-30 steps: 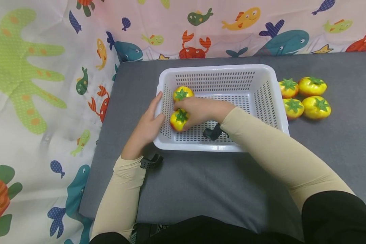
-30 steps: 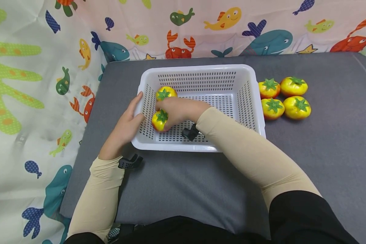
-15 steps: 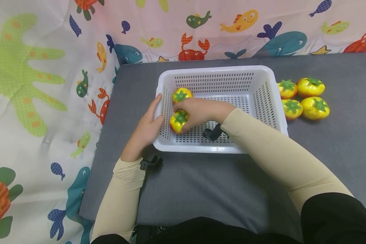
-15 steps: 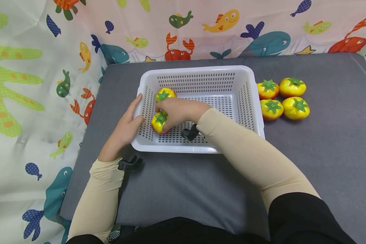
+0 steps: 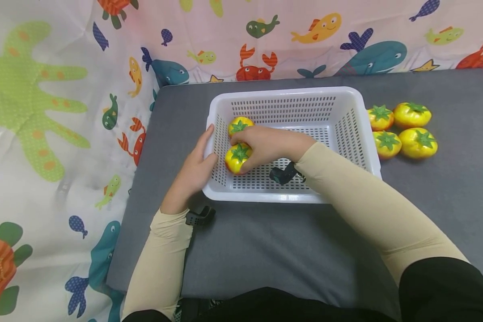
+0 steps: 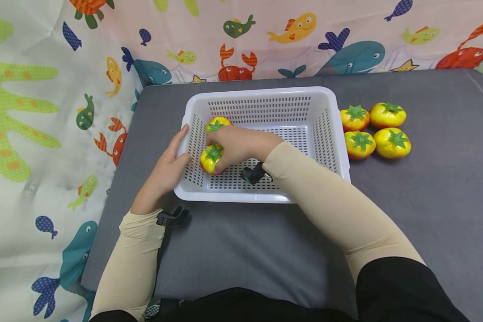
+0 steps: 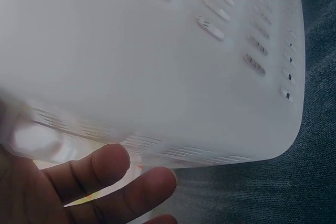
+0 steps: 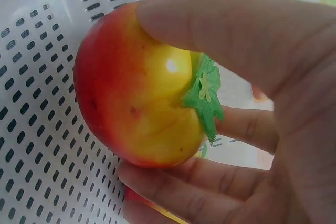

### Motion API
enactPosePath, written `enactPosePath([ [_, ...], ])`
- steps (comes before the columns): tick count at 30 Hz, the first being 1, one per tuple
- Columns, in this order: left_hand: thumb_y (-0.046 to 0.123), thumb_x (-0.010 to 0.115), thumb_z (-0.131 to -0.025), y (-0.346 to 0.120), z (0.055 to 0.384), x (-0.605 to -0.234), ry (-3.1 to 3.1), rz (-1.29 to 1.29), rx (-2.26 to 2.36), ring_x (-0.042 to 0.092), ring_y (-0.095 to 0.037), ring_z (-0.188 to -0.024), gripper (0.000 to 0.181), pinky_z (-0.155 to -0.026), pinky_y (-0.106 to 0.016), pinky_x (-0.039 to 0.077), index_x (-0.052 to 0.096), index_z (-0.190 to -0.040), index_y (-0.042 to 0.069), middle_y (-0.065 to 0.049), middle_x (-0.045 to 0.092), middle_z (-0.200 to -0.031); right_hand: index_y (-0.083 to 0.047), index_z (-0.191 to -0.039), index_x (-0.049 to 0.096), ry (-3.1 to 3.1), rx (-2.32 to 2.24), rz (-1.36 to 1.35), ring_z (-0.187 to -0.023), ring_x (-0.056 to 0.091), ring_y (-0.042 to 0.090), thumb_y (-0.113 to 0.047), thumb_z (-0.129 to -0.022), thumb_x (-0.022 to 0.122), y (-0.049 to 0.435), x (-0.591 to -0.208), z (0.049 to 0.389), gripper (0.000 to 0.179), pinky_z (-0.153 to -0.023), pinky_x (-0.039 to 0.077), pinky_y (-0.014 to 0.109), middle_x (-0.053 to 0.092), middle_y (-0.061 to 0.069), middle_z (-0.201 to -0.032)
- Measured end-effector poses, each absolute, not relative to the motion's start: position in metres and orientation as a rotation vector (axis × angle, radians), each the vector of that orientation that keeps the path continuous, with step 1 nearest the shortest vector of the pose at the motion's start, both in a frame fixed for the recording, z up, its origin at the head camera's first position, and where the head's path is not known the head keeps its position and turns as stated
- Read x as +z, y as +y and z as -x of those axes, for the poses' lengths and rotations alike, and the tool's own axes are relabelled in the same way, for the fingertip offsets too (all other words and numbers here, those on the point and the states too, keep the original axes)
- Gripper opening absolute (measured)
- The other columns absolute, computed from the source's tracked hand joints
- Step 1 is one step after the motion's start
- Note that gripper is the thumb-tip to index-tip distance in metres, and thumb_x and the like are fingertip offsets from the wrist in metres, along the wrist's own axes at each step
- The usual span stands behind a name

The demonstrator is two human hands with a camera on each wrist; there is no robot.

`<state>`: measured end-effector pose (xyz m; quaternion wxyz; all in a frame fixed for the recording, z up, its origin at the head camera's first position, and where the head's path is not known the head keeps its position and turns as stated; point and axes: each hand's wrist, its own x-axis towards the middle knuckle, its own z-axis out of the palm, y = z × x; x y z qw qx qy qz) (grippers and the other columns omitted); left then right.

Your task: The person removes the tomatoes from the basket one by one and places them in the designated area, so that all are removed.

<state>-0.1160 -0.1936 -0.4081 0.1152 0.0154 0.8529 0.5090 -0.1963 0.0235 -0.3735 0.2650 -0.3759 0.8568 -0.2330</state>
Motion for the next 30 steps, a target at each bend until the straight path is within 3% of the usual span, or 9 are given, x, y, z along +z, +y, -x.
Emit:
enactPosePath([
  [14, 0.015, 0.043, -0.104, -0.195, 0.116, -0.411, 2.503, -0.075, 1.512, 0.073, -0.043, -0.107, 0.076, -0.062, -0.044, 0.067, 0.014, -0.168, 0.042, -0.014, 0.038, -0.166, -0.012, -0.146, 0.06, 2.318, -0.632, 0.989, -0.119, 0.057, 0.023, -0.037, -0.08, 0.091, 0.028, -0.369, 0.196, 0.076, -0.111, 0.052, 0.043, 0.064, 0.004, -0.138],
  [30, 0.014, 0.043, -0.103, -0.192, 0.116, -0.409, 2.498, -0.073, 1.521, 0.072, -0.043, -0.11, 0.076, -0.064, -0.046, 0.067, 0.014, -0.169, 0.041, -0.014, 0.039, -0.166, -0.016, -0.148, 0.059, 2.362, -0.636, 0.968, -0.123, 0.052, 0.025, -0.036, -0.081, 0.09, 0.038, -0.36, 0.196, 0.076, -0.107, 0.054, 0.043, 0.057, 0.006, -0.144],
])
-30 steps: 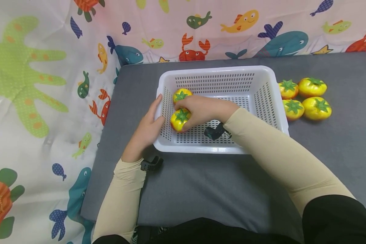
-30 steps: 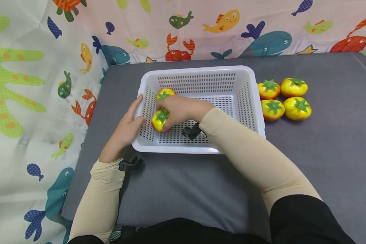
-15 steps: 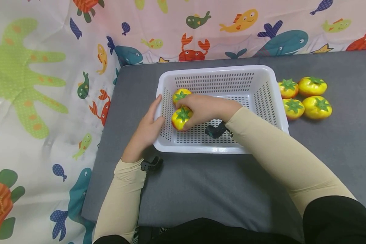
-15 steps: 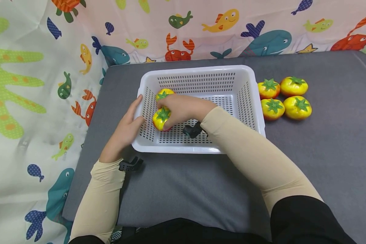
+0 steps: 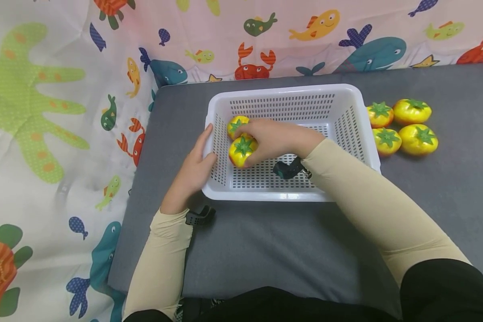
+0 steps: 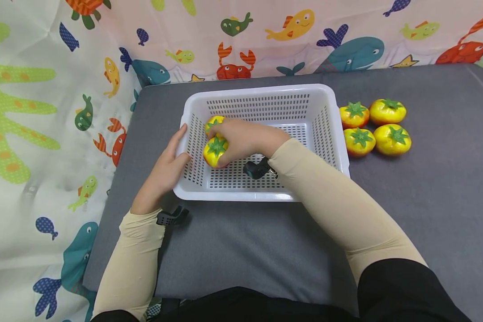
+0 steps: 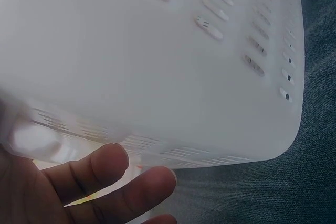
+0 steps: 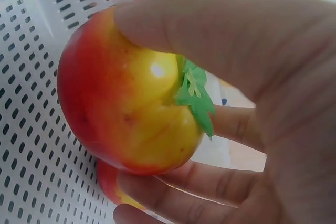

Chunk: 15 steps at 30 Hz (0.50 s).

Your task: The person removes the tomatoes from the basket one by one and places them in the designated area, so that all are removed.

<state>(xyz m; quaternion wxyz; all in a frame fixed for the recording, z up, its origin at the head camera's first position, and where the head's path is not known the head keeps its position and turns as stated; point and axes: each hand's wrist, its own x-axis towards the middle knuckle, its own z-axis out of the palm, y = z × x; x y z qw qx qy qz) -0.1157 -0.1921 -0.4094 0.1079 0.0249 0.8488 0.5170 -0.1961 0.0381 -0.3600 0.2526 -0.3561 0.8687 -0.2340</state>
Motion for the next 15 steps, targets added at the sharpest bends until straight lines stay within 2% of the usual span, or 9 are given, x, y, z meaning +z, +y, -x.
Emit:
enactPosePath([
  [15, 0.016, 0.041, -0.103, -0.191, 0.117, -0.411, 2.5, -0.055, 1.514, 0.071, -0.043, -0.113, 0.076, -0.066, -0.047, 0.067, 0.014, -0.168, 0.044, -0.012, 0.038, -0.167, -0.018, -0.145, 0.06, 2.395, -0.712, 0.912, -0.118, 0.052, 0.025, -0.04, -0.077, 0.091, 0.053, -0.353, 0.195, 0.078, -0.1, 0.059, 0.039, 0.056, 0.008, -0.137],
])
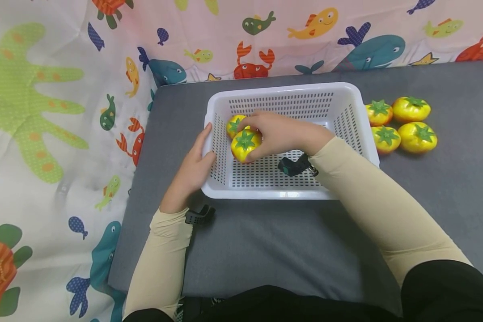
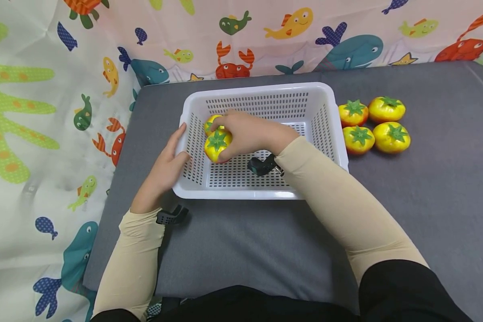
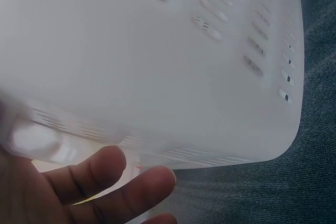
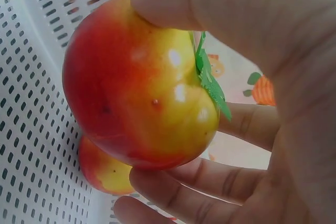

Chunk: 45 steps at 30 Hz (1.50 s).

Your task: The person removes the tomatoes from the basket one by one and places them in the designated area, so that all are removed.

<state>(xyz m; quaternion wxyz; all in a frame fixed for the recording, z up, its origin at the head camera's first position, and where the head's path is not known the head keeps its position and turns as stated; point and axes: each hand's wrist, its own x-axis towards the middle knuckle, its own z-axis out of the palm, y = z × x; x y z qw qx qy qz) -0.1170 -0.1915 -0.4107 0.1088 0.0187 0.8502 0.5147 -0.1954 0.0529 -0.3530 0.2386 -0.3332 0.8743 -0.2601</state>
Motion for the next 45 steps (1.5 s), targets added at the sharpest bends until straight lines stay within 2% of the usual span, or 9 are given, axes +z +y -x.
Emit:
enactPosePath([
  [12, 0.015, 0.042, -0.103, -0.19, 0.117, -0.41, 2.505, -0.027, 1.496, 0.071, -0.042, -0.115, 0.076, -0.067, -0.047, 0.067, 0.014, -0.168, 0.045, -0.011, 0.039, -0.166, -0.016, -0.146, 0.059, 2.427, -0.744, 0.899, -0.12, 0.052, 0.026, -0.043, -0.078, 0.089, 0.066, -0.353, 0.195, 0.079, -0.102, 0.057, 0.042, 0.056, 0.009, -0.139],
  [20, 0.015, 0.041, -0.103, -0.192, 0.118, -0.411, 2.494, -0.034, 1.511, 0.07, -0.042, -0.117, 0.077, -0.069, -0.046, 0.067, 0.013, -0.168, 0.044, -0.016, 0.04, -0.165, -0.017, -0.146, 0.059, 2.428, -0.76, 0.841, -0.117, 0.052, 0.027, -0.044, -0.078, 0.09, 0.078, -0.35, 0.195, 0.08, -0.102, 0.057, 0.043, 0.056, 0.01, -0.135],
  [37, 0.014, 0.041, -0.103, -0.192, 0.118, -0.408, 2.487, -0.022, 1.511, 0.07, -0.043, -0.116, 0.077, -0.067, -0.046, 0.067, 0.013, -0.168, 0.046, -0.014, 0.039, -0.166, -0.018, -0.145, 0.06, 2.466, -0.775, 0.798, -0.114, 0.052, 0.027, -0.043, -0.079, 0.09, 0.103, -0.354, 0.19, 0.076, -0.098, 0.056, 0.044, 0.057, 0.009, -0.13],
  [45, 0.015, 0.041, -0.102, -0.191, 0.118, -0.411, 2.477, -0.013, 1.512, 0.071, -0.042, -0.114, 0.078, -0.067, -0.046, 0.067, 0.013, -0.167, 0.047, -0.014, 0.041, -0.164, -0.019, -0.147, 0.059, 2.457, -0.797, 0.722, -0.118, 0.051, 0.029, -0.046, -0.079, 0.09, 0.118, -0.357, 0.186, 0.079, -0.1, 0.053, 0.048, 0.057, 0.011, -0.133],
])
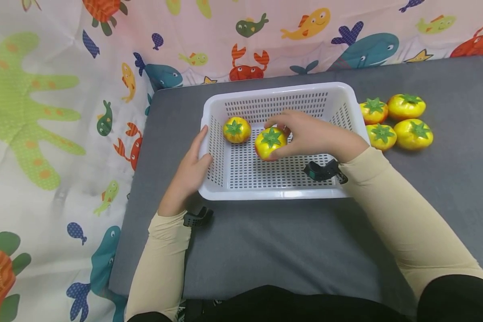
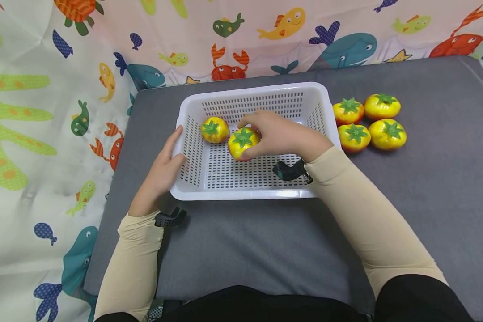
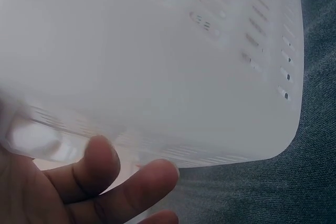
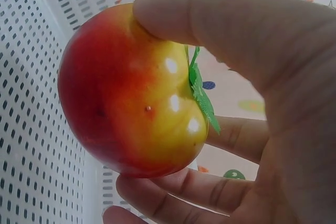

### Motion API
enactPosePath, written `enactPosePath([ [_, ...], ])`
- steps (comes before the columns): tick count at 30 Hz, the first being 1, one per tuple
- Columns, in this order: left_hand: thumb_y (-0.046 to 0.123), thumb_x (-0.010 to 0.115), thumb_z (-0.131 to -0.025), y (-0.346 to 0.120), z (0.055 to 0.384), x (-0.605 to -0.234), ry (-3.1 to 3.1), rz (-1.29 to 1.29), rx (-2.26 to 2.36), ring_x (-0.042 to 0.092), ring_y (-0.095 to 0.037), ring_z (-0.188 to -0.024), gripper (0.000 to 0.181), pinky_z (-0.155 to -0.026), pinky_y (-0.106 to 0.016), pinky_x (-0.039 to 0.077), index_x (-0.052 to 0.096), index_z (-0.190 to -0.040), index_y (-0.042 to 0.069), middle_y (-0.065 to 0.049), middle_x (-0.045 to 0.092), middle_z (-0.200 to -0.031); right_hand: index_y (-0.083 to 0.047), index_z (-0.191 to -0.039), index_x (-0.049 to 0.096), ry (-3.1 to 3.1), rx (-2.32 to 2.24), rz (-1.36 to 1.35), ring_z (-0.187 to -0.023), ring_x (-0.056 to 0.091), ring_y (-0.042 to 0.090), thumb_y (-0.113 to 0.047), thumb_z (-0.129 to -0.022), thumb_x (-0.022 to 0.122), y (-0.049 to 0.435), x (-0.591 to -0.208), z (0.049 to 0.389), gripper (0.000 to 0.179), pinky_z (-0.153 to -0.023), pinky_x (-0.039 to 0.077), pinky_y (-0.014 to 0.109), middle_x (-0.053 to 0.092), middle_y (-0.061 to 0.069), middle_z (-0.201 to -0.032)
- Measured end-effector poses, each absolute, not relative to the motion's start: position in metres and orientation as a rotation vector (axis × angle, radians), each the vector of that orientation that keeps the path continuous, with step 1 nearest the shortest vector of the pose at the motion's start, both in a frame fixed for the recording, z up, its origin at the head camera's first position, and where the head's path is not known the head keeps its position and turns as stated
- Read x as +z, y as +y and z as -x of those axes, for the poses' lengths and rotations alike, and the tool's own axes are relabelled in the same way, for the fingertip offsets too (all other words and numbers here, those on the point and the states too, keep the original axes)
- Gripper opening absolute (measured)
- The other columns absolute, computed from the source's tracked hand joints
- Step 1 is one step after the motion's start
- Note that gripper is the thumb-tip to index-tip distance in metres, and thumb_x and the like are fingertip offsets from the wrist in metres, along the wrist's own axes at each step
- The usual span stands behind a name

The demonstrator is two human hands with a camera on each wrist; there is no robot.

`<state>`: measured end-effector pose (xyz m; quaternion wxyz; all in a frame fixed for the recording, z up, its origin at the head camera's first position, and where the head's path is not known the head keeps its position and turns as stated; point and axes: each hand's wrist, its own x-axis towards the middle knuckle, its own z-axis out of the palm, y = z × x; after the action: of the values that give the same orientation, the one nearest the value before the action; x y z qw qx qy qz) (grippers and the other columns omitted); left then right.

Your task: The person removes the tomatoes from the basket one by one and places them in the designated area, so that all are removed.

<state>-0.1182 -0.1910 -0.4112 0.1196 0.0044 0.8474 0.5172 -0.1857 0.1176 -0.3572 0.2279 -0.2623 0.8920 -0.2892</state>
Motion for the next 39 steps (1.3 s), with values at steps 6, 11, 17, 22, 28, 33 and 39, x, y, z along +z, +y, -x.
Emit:
enactPosePath([
  [6, 0.015, 0.041, -0.101, -0.189, 0.117, -0.409, 2.496, -0.01, 1.5, 0.071, -0.042, -0.113, 0.079, -0.067, -0.046, 0.067, 0.013, -0.167, 0.046, -0.014, 0.042, -0.164, -0.017, -0.146, 0.06, 2.469, -0.815, 0.685, -0.115, 0.053, 0.031, -0.045, -0.079, 0.09, 0.128, -0.355, 0.183, 0.078, -0.098, 0.054, 0.049, 0.058, 0.012, -0.133],
  [11, 0.014, 0.04, -0.101, -0.19, 0.116, -0.409, 2.509, -0.014, 1.487, 0.071, -0.043, -0.114, 0.079, -0.067, -0.046, 0.067, 0.012, -0.167, 0.047, -0.013, 0.039, -0.166, -0.015, -0.145, 0.061, 2.476, -0.855, 0.678, -0.117, 0.055, 0.032, -0.042, -0.08, 0.09, 0.139, -0.354, 0.181, 0.076, -0.097, 0.056, 0.05, 0.059, 0.013, -0.136],
  [17, 0.015, 0.041, -0.102, -0.191, 0.117, -0.411, 2.511, -0.007, 1.492, 0.071, -0.043, -0.113, 0.078, -0.065, -0.046, 0.067, 0.013, -0.166, 0.049, -0.012, 0.04, -0.166, -0.015, -0.145, 0.061, 2.483, -0.9, 0.68, -0.117, 0.055, 0.031, -0.04, -0.081, 0.089, 0.152, -0.347, 0.181, 0.073, -0.093, 0.059, 0.046, 0.059, 0.012, -0.135],
  [22, 0.015, 0.041, -0.102, -0.19, 0.118, -0.412, 2.502, -0.011, 1.501, 0.071, -0.042, -0.113, 0.078, -0.066, -0.046, 0.067, 0.014, -0.166, 0.05, -0.012, 0.04, -0.166, -0.014, -0.146, 0.06, 2.533, -0.884, 0.671, -0.116, 0.055, 0.03, -0.042, -0.082, 0.088, 0.166, -0.338, 0.177, 0.075, -0.09, 0.059, 0.043, 0.059, 0.011, -0.134],
  [28, 0.014, 0.042, -0.101, -0.19, 0.119, -0.411, 2.505, -0.038, 1.513, 0.072, -0.042, -0.113, 0.079, -0.066, -0.046, 0.067, 0.014, -0.166, 0.049, -0.012, 0.041, -0.166, -0.012, -0.145, 0.06, 2.587, -0.875, 0.664, -0.111, 0.057, 0.029, -0.039, -0.083, 0.089, 0.181, -0.334, 0.169, 0.073, -0.085, 0.06, 0.038, 0.06, 0.011, -0.13],
  [33, 0.013, 0.042, -0.102, -0.189, 0.119, -0.411, 2.515, -0.041, 1.512, 0.072, -0.043, -0.113, 0.079, -0.065, -0.046, 0.067, 0.013, -0.167, 0.047, -0.012, 0.041, -0.166, -0.014, -0.144, 0.06, 2.603, -0.87, 0.631, -0.109, 0.058, 0.029, -0.04, -0.083, 0.089, 0.191, -0.334, 0.163, 0.072, -0.084, 0.058, 0.037, 0.059, 0.01, -0.131],
  [39, 0.013, 0.043, -0.102, -0.188, 0.117, -0.409, 2.521, -0.028, 1.507, 0.072, -0.043, -0.113, 0.079, -0.065, -0.046, 0.067, 0.013, -0.167, 0.046, -0.012, 0.042, -0.165, -0.016, -0.144, 0.06, 2.632, -0.875, 0.577, -0.11, 0.056, 0.03, -0.043, -0.081, 0.09, 0.204, -0.33, 0.153, 0.075, -0.084, 0.057, 0.037, 0.058, 0.01, -0.132],
])
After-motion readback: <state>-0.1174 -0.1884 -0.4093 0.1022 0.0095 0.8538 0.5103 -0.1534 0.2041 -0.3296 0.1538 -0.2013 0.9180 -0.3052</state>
